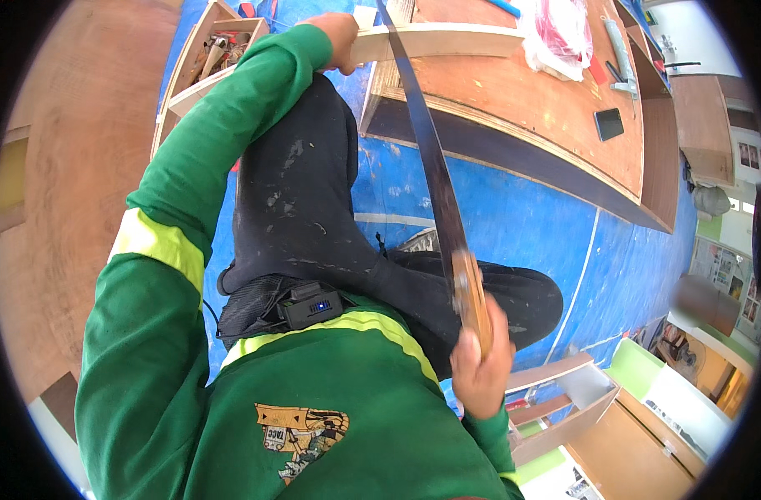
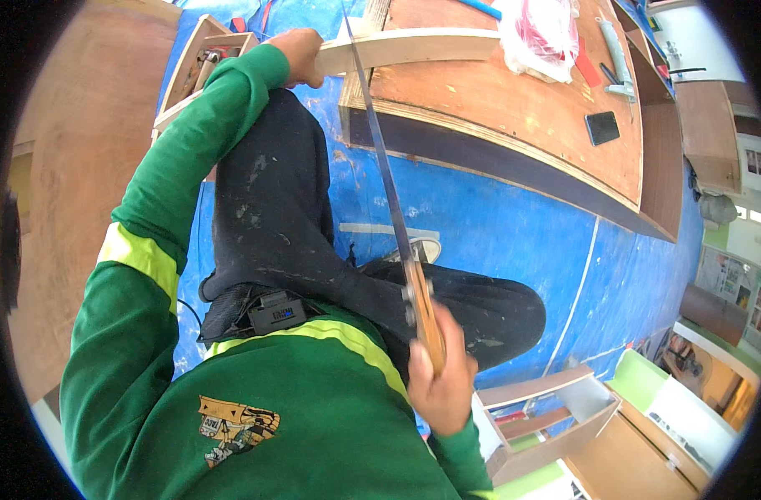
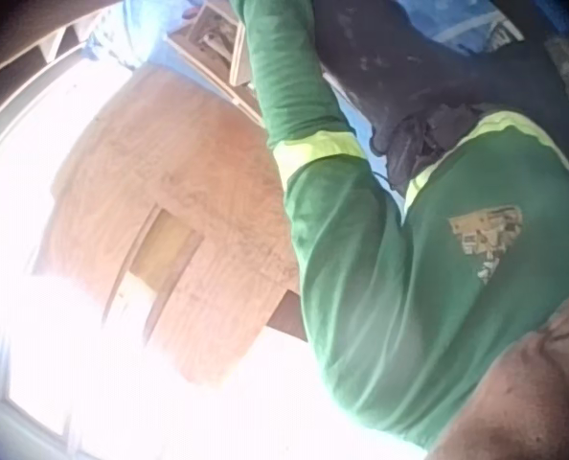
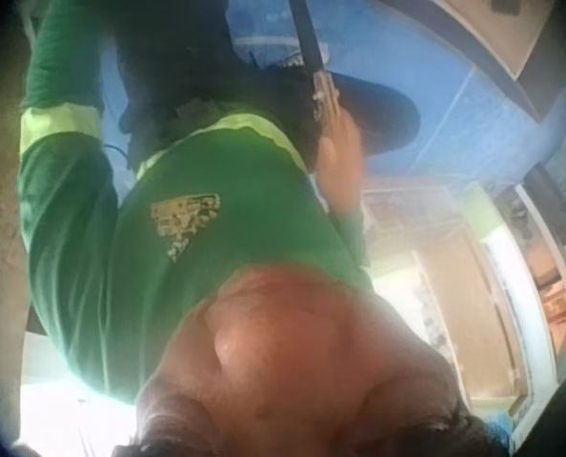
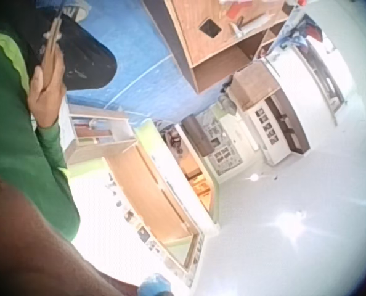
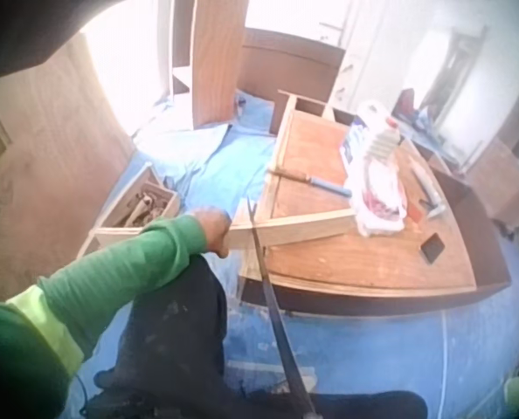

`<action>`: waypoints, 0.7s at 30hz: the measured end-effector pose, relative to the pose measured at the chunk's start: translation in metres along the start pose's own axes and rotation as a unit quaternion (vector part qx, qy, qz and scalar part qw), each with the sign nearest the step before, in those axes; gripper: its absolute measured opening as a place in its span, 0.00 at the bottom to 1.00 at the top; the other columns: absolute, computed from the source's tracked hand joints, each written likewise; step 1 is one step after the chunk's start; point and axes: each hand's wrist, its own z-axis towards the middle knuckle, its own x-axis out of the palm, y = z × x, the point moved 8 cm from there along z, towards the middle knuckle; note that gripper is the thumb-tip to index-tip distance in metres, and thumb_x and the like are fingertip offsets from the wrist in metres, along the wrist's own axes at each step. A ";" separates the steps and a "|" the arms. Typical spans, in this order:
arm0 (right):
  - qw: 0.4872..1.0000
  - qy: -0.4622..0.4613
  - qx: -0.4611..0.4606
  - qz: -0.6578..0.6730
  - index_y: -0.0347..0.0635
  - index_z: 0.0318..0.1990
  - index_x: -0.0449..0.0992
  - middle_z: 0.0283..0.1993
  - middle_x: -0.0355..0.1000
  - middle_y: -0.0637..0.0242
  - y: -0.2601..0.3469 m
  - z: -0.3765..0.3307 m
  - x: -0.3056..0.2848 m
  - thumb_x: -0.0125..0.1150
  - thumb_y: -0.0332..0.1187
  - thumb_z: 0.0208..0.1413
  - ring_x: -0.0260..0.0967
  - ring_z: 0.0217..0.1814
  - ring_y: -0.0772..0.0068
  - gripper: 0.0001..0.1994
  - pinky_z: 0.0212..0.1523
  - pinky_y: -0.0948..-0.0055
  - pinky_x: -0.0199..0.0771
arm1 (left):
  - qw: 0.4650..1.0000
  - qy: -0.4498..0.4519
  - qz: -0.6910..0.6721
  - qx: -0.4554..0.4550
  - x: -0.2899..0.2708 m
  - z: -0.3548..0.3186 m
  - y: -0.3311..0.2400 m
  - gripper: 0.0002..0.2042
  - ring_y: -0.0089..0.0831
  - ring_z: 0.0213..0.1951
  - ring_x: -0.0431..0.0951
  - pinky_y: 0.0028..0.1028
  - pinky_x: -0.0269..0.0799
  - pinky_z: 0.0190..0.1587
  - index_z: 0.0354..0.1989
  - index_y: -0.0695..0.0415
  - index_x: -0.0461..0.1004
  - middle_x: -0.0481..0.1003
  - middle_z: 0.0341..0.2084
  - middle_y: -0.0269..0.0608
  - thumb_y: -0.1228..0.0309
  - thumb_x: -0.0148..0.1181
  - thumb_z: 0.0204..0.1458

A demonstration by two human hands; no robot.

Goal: The person sits on the floor and uses a hand saw to cut a small wooden strip. They then place the cut piece onto a wooden cabinet frame and adjust its position.

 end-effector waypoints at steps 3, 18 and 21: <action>0.996 -0.026 -0.082 -0.007 0.36 0.69 0.71 0.49 0.81 0.39 0.028 0.111 0.038 0.60 0.36 0.74 0.84 0.51 0.35 0.22 0.49 0.51 0.83 | 1.000 -0.018 0.011 -0.003 0.006 0.004 0.003 0.24 0.49 0.33 0.90 0.44 0.87 0.43 0.46 0.62 0.87 0.86 0.29 0.55 0.62 0.80 0.42; 1.000 0.000 0.008 -0.005 0.36 0.74 0.68 0.57 0.82 0.41 -0.009 -0.004 0.002 0.59 0.31 0.72 0.85 0.57 0.38 0.25 0.55 0.53 0.85 | 1.000 0.012 -0.016 0.001 0.008 0.005 0.005 0.19 0.39 0.23 0.88 0.41 0.87 0.35 0.42 0.66 0.86 0.84 0.23 0.51 0.65 0.77 0.45; 0.999 -0.007 -0.022 -0.022 0.34 0.73 0.68 0.55 0.83 0.42 0.004 0.001 -0.001 0.59 0.30 0.72 0.86 0.56 0.39 0.25 0.54 0.54 0.85 | 0.999 0.035 -0.009 -0.020 0.006 0.004 0.002 0.20 0.43 0.27 0.89 0.43 0.87 0.38 0.42 0.65 0.86 0.85 0.25 0.52 0.64 0.78 0.44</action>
